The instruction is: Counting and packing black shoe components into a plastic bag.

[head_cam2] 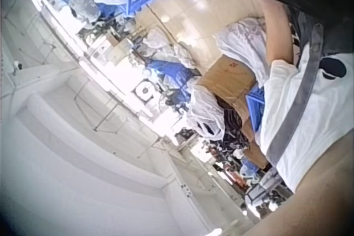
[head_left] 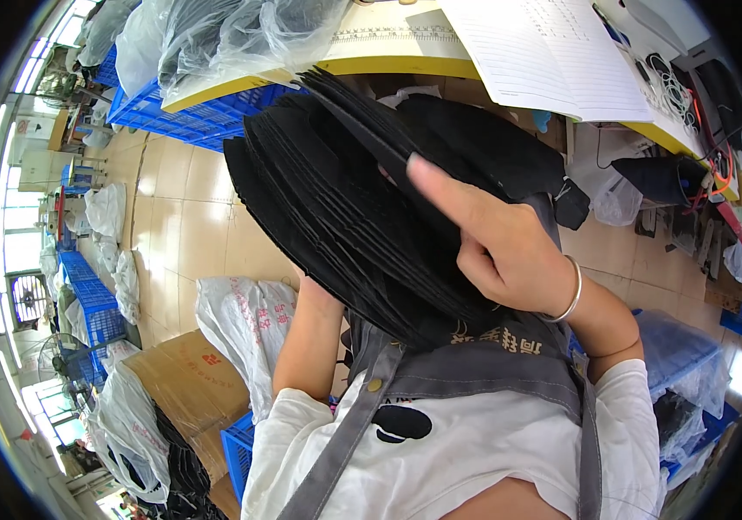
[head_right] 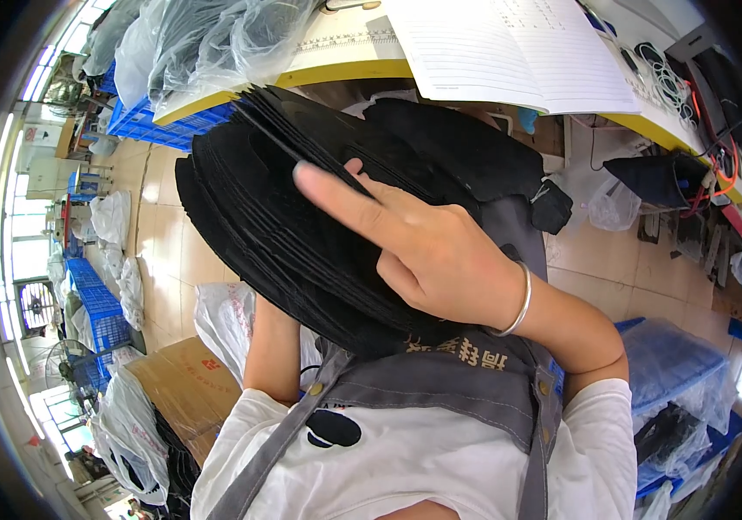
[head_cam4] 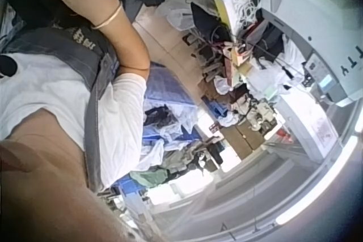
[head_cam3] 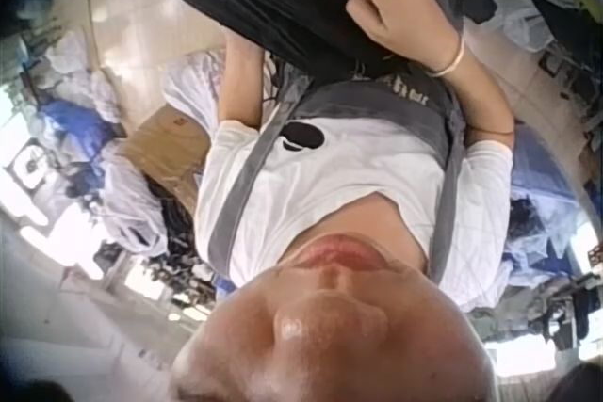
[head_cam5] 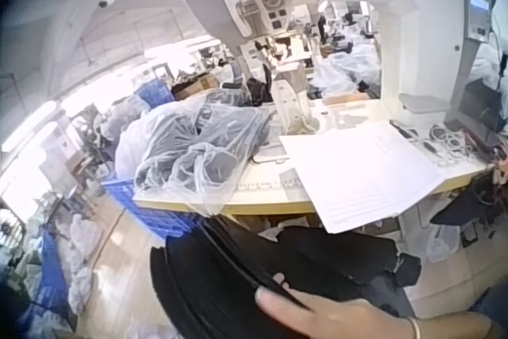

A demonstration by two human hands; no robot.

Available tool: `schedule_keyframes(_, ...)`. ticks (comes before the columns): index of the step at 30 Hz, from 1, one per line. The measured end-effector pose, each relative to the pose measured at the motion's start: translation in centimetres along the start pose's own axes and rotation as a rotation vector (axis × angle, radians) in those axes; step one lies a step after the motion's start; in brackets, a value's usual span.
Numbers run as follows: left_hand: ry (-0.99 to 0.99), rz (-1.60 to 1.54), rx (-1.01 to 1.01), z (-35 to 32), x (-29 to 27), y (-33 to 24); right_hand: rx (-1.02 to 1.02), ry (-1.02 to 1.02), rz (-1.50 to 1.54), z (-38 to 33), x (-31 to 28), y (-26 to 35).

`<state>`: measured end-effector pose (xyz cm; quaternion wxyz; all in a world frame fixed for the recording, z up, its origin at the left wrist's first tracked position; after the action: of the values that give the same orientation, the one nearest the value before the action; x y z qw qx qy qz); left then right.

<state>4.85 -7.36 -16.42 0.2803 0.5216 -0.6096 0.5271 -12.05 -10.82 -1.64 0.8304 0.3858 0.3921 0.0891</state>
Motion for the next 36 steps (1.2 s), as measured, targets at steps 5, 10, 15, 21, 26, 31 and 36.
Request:
schedule_keyframes(5, -0.014, 0.005, -0.012, -0.4, 0.4, 0.1, -0.154, -0.013, -0.100, -0.4, 0.4, 0.4)
schedule_keyframes(10, -0.003, -0.021, -0.020, -0.1, 0.4, 0.4, -0.174, -0.090, -0.044, -0.4, 0.1, 0.6)
schedule_keyframes(15, -0.027, 0.030, 0.019, 0.0, -1.2, -0.5, -0.041, 0.026, -0.059, 0.1, 0.4, 0.4)
schedule_keyframes(21, -0.035, -0.018, -0.002, -0.4, -0.3, -0.1, -0.169, -0.045, -0.082, -0.4, 0.6, 0.5)
schedule_keyframes(26, -0.024, 0.018, -0.027, 0.0, -1.1, 0.2, -0.194, -0.099, -0.075, -0.4, 0.2, 0.9)
schedule_keyframes(31, -0.030, -0.015, -0.020, 0.3, -2.4, 0.1, -0.113, -0.037, -0.039, 0.2, -0.1, 1.3)
schedule_keyframes(36, -0.064, -0.063, -0.028, 0.1, -2.1, 0.1, -0.143, -0.016, -0.120, -0.3, 0.5, 0.8)
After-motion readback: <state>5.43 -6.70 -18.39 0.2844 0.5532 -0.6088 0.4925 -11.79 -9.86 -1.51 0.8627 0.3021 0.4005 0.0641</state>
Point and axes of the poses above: each hand's wrist, its own z-axis towards the middle knuckle, its own x-axis out of the palm, y = z × x, the point moved 9 cm from there along z, towards the middle knuckle, and after that the axes turned 6 degrees about -z, right-handed, at the moved point
